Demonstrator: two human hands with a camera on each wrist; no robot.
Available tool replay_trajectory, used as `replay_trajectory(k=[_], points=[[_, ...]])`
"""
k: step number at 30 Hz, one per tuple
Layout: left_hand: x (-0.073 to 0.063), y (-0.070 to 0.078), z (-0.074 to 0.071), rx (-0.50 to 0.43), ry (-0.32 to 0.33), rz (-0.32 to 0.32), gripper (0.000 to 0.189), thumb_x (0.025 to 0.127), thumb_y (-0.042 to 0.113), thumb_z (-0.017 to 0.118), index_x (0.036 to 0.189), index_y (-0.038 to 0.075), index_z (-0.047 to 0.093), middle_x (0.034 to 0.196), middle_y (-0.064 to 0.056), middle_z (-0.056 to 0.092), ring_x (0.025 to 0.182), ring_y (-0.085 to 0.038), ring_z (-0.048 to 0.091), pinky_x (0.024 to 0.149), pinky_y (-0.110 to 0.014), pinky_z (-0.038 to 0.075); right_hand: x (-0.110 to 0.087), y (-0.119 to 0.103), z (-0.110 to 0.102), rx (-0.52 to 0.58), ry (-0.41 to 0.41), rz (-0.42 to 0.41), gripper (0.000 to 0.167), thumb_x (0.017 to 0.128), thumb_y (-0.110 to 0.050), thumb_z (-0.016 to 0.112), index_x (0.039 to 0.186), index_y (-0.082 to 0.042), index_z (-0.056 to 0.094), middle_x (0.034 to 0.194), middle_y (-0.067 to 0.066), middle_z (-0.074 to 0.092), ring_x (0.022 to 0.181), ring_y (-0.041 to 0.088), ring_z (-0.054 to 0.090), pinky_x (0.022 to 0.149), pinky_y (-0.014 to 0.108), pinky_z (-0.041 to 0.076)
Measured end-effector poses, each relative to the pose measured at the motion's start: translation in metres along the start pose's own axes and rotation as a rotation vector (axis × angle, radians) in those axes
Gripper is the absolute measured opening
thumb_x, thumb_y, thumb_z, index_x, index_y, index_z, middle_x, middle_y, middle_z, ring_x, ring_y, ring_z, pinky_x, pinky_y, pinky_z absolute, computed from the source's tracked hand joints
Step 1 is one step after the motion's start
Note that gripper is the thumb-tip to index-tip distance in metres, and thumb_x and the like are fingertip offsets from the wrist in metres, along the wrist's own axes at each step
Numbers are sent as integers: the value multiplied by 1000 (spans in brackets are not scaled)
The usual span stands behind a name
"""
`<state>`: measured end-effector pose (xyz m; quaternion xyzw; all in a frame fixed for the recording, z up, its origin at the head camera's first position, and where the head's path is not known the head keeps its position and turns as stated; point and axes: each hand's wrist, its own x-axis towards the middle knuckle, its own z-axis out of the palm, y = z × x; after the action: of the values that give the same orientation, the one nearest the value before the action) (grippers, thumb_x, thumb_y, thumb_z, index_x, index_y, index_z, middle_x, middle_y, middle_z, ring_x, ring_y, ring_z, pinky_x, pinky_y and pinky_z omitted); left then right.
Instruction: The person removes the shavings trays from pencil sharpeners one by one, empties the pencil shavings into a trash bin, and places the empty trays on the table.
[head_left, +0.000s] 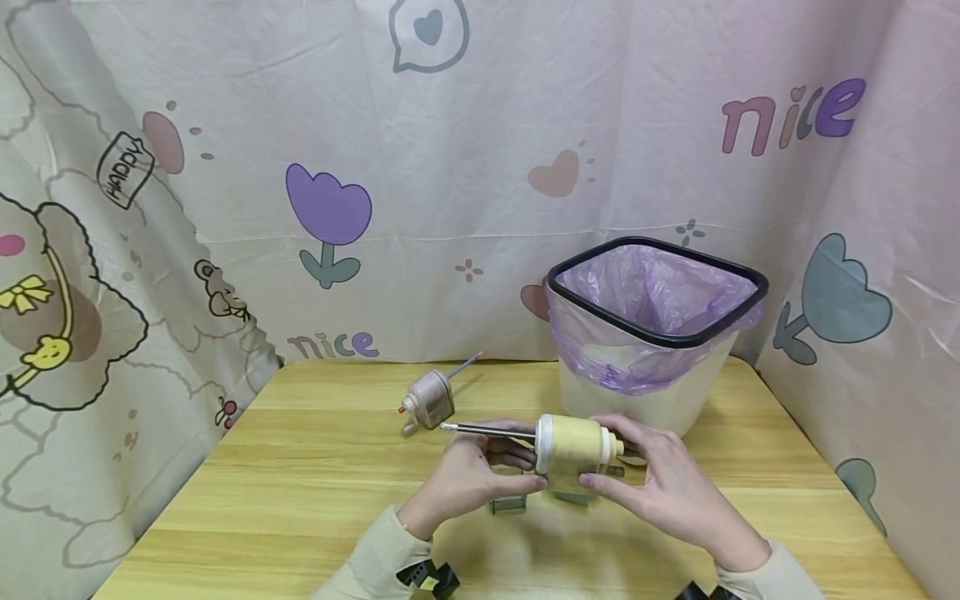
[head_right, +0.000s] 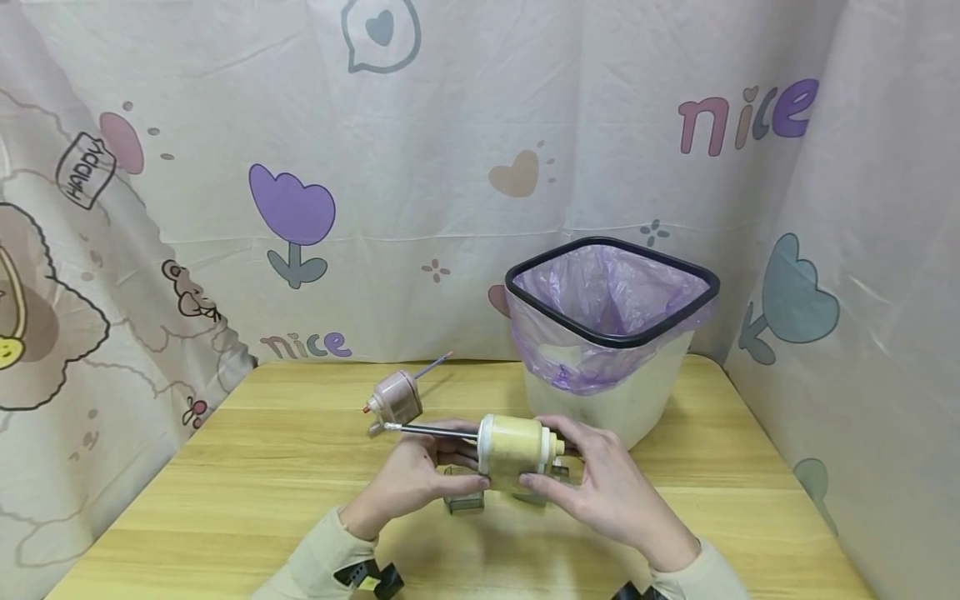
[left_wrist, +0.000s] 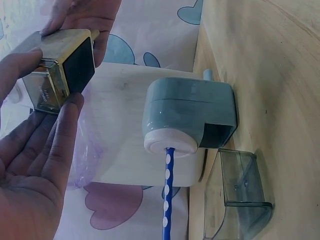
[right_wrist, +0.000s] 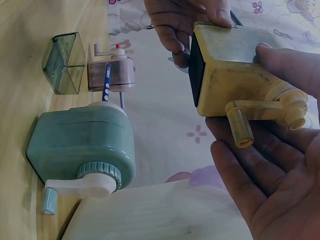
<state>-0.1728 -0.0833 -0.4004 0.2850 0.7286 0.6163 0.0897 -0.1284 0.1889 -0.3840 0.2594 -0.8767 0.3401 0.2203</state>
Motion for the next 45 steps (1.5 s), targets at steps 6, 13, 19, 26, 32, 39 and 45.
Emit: replay_trajectory(k=[6, 13, 19, 26, 32, 39, 45], points=[[0, -1, -4, 4, -1, 24, 53, 84, 7, 90, 134, 4, 71, 115, -21, 79, 95, -10, 79, 91, -32, 67, 0, 0, -2, 13, 0, 1, 52, 85, -33, 92, 131, -25, 70, 108, -20, 76, 96, -3, 68, 81, 29, 62], [-1, 0, -8, -23, 9, 44, 56, 84, 4, 89, 136, 3, 70, 120, -23, 77, 95, -9, 78, 91, -34, 68, 1, 0, -6, 13, -3, 25, 52, 85, -34, 92, 132, -25, 70, 111, -18, 77, 102, 0, 71, 85, 33, 65], [-2, 1, -8, -19, 11, 29, 55, 84, 4, 89, 135, 3, 70, 121, -23, 77, 96, -9, 78, 94, -42, 67, 2, 2, -6, 8, -16, 34, 52, 86, -34, 91, 132, -24, 70, 113, -17, 77, 102, 0, 71, 86, 30, 65], [-1, 0, -8, -9, 11, 12, 53, 83, 4, 90, 133, 2, 72, 119, -21, 78, 95, -8, 78, 94, -40, 67, 2, 2, -6, 20, -21, 24, 50, 86, -33, 91, 131, -24, 70, 112, -18, 77, 101, -1, 71, 85, 29, 64], [-1, 1, -7, -15, -2, 6, 53, 83, 4, 90, 133, 6, 73, 121, -21, 78, 96, -8, 79, 94, -37, 67, 1, 3, -8, 22, -28, 20, 50, 86, -32, 91, 130, -23, 70, 110, -18, 77, 99, -2, 70, 83, 29, 64], [0, 0, -7, -26, -20, 25, 53, 83, 4, 90, 133, 5, 73, 124, -23, 77, 97, -8, 78, 93, -34, 67, -1, 4, -10, 26, -39, 13, 50, 86, -32, 91, 130, -23, 70, 106, -19, 76, 95, -4, 69, 80, 30, 64], [-1, -2, -4, -28, -20, 51, 52, 82, 2, 90, 132, 3, 73, 122, -25, 77, 95, -7, 78, 93, -37, 67, 0, 5, -11, 64, -85, 54, 46, 85, -35, 92, 125, -30, 69, 102, -23, 74, 93, -4, 69, 80, 27, 62]])
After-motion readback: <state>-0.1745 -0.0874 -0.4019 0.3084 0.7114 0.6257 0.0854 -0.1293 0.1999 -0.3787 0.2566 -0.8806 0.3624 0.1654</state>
